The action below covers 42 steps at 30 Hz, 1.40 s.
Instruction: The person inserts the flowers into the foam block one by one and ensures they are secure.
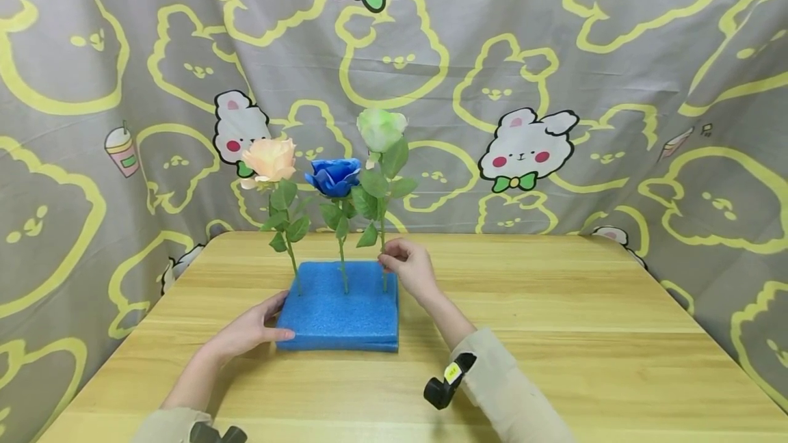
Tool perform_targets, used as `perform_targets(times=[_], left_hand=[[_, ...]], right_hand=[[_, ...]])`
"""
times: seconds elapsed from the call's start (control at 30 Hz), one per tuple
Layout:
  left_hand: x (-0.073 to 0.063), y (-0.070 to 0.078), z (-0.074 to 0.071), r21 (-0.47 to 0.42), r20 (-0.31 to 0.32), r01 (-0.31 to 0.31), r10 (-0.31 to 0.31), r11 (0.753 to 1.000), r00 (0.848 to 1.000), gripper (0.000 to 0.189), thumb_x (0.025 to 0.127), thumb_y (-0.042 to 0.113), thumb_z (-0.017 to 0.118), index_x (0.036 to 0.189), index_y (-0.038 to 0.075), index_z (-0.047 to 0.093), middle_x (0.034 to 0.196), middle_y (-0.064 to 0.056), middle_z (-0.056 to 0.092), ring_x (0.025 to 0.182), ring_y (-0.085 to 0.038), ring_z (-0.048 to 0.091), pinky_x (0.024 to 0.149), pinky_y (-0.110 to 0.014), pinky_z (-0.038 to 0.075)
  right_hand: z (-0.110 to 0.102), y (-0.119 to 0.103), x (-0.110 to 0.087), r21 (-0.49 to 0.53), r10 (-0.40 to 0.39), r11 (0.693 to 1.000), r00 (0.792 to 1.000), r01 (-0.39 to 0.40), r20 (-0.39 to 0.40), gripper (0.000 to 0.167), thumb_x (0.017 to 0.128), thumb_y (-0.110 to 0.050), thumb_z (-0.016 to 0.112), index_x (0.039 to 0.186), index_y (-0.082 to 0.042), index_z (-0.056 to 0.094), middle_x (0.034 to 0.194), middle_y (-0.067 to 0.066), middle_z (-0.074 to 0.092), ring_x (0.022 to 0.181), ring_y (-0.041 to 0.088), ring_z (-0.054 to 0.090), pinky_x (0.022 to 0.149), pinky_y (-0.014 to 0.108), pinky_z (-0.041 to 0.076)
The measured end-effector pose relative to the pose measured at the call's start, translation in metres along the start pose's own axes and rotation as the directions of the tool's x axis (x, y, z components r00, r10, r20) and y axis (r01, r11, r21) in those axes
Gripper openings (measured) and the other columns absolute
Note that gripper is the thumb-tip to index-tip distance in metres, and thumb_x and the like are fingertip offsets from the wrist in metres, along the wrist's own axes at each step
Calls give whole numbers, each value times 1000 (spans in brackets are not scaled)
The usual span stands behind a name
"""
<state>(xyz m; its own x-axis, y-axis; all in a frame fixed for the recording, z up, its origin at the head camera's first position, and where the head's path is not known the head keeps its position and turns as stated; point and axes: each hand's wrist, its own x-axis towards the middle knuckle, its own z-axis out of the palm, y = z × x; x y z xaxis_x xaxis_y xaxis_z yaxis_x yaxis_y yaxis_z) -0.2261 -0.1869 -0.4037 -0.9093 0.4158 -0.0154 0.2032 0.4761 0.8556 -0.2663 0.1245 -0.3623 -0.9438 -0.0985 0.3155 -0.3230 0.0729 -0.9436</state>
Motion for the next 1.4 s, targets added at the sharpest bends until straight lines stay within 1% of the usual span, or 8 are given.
perform_targets(times=[0.3,0.5,0.57,0.77,0.87,1.03,1.2,1.4], left_hand=[[-1,-1,0,1,-3,-2,2,1000,1000,91,80,23,73,143,-10,17,145,-30,22,133,-43,23,105,-55,23],[-1,0,-1,-9,-4,3,-3,1000,1000,90,80,23,73,143,-10,18,145,-30,23,133,-43,22,105,-55,22],[-1,0,-1,-6,-6,6,-6,1000,1000,90,80,23,73,143,-10,18,145,-30,23,133,-43,22,105,-55,22],[0,-4,0,0,-12,14,-14,1000,1000,92,79,27,74,143,-9,18,145,-30,23,133,-43,22,105,-55,21],[0,-6,0,-7,-13,21,-21,1000,1000,93,79,28,74,144,-9,18,146,-29,23,134,-42,21,106,-54,21],[1,-7,1,-9,-13,21,-22,1000,1000,93,78,28,74,143,-9,19,146,-29,23,134,-42,21,106,-54,21],[0,-5,1,-2,-8,14,-14,1000,1000,91,79,26,74,143,-9,18,145,-30,23,133,-43,22,105,-56,22],[0,-2,0,-7,0,6,-6,1000,1000,90,80,23,73,143,-11,18,145,-31,23,133,-44,22,104,-56,23]], right_hand=[[2,1,-1,-16,-1,1000,1000,1,-8,13,85,4,61,94,13,59,82,14,66,75,14,65,68,28,54],[2,2,0,-15,-2,1000,1000,2,11,12,86,4,60,94,13,58,84,19,65,82,31,65,68,28,54],[1,2,0,-19,-2,1000,1000,2,18,12,86,4,60,94,13,58,85,19,65,83,33,64,68,28,54],[1,3,0,-11,7,1000,999,-7,36,11,87,4,59,94,12,58,84,16,65,81,27,65,69,30,55],[1,4,0,13,13,1000,999,-13,44,12,87,4,59,95,12,58,84,15,66,81,25,65,69,30,55],[0,8,0,59,22,998,999,-24,33,15,87,3,60,97,14,58,84,13,66,78,17,65,70,31,54],[-1,9,-1,76,27,997,999,-29,34,21,87,-1,61,100,16,58,85,13,66,80,19,65,72,32,54],[-3,9,-2,70,37,997,999,-39,18,24,87,0,61,102,18,56,82,8,66,79,18,64,70,31,54]])
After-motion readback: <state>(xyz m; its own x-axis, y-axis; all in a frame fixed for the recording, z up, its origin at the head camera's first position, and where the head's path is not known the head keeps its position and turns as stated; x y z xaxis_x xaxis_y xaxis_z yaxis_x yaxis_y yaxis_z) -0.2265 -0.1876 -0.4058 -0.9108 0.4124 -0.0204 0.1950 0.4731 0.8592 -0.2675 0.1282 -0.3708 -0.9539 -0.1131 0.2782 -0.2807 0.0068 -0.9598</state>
